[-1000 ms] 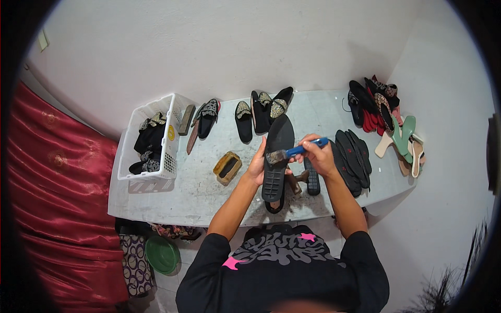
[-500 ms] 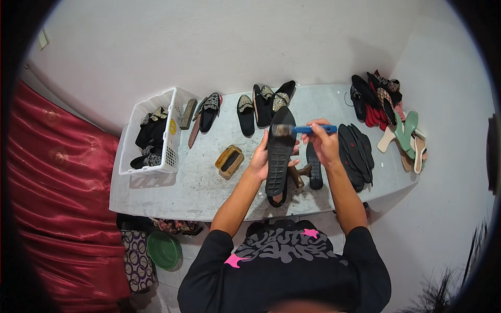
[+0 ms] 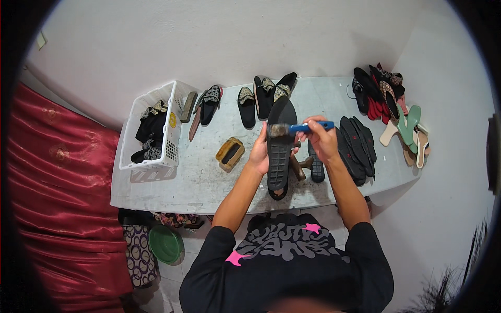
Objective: The person is seen putting the inner sole of the shoe and gluing and hammering it.
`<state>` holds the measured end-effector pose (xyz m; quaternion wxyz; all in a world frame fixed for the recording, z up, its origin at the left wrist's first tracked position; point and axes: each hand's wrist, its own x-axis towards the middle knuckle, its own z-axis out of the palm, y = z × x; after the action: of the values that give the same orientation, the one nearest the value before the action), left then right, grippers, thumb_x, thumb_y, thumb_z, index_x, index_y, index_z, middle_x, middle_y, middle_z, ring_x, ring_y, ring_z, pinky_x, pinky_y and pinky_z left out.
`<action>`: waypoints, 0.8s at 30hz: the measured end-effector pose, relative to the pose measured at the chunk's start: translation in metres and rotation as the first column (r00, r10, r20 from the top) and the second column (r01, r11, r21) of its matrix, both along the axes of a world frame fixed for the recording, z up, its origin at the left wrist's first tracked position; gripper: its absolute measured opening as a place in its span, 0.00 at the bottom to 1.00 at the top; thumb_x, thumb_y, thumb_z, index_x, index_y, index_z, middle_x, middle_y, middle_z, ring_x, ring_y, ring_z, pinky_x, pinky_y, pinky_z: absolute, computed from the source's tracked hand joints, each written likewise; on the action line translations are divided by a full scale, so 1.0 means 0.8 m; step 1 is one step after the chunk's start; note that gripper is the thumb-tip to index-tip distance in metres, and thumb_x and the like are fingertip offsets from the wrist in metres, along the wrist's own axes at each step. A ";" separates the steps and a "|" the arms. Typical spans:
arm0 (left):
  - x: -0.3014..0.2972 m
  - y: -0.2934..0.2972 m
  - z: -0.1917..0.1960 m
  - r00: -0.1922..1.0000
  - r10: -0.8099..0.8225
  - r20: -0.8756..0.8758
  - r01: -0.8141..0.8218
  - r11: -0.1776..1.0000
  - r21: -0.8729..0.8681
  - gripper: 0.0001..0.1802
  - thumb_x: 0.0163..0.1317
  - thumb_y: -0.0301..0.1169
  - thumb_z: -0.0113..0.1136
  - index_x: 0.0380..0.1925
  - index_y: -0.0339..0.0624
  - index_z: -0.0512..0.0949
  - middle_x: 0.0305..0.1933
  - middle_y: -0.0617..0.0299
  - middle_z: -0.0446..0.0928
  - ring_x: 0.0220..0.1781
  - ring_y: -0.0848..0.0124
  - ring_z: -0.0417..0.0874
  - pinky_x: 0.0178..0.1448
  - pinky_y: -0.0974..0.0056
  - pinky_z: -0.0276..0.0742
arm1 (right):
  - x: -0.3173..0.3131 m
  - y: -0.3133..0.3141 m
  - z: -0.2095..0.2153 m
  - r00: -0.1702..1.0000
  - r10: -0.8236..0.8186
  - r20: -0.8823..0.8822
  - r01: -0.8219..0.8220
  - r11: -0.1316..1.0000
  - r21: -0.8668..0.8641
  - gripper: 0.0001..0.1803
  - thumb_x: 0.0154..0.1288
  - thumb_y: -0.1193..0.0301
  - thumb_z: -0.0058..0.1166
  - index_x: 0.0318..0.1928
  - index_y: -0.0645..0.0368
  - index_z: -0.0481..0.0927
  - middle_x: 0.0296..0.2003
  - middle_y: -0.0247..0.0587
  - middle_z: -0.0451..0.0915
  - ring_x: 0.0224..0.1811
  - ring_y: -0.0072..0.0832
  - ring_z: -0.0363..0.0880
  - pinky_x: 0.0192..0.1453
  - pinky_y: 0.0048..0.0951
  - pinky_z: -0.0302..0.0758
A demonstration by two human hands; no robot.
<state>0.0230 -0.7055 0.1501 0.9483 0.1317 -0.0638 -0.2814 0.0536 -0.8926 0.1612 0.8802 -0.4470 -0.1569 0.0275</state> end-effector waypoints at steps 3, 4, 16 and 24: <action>0.006 0.010 -0.010 0.992 -0.065 0.104 0.074 0.994 -0.086 0.44 0.67 0.65 0.30 0.63 0.33 0.63 0.60 0.42 0.70 0.55 0.51 0.77 0.61 0.50 0.73 | -0.025 0.005 -0.011 0.972 0.229 -0.044 -0.232 0.971 -0.057 0.09 0.65 0.74 0.52 0.38 0.70 0.77 0.31 0.49 0.80 0.27 0.33 0.82 0.28 0.30 0.80; 0.007 0.010 -0.012 0.996 -0.041 0.081 0.044 0.998 -0.036 0.44 0.67 0.65 0.30 0.63 0.34 0.63 0.59 0.41 0.70 0.55 0.51 0.77 0.61 0.50 0.73 | -0.022 0.005 -0.009 0.971 0.237 -0.043 -0.239 0.969 -0.058 0.09 0.65 0.74 0.52 0.38 0.70 0.77 0.31 0.49 0.80 0.27 0.33 0.82 0.28 0.30 0.80; 0.008 0.010 -0.006 0.999 0.028 0.015 -0.029 0.999 0.042 0.47 0.67 0.65 0.28 0.62 0.28 0.62 0.56 0.42 0.72 0.54 0.53 0.77 0.56 0.53 0.77 | -0.034 -0.002 -0.010 0.959 0.277 -0.061 -0.282 0.952 -0.121 0.09 0.65 0.74 0.52 0.37 0.71 0.77 0.32 0.51 0.80 0.27 0.32 0.82 0.30 0.29 0.81; 0.014 0.005 0.008 0.999 0.022 0.038 -0.023 0.999 0.024 0.44 0.68 0.63 0.30 0.64 0.31 0.60 0.61 0.41 0.67 0.53 0.53 0.78 0.56 0.49 0.78 | -0.014 0.005 0.000 0.996 0.089 0.002 -0.089 0.996 -0.009 0.09 0.67 0.74 0.50 0.38 0.71 0.77 0.34 0.54 0.81 0.27 0.32 0.82 0.29 0.26 0.80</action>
<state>0.0340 -0.7015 0.1564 0.9484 0.1493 -0.0770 -0.2689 0.0422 -0.8883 0.1608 0.8761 -0.4434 -0.1774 0.0667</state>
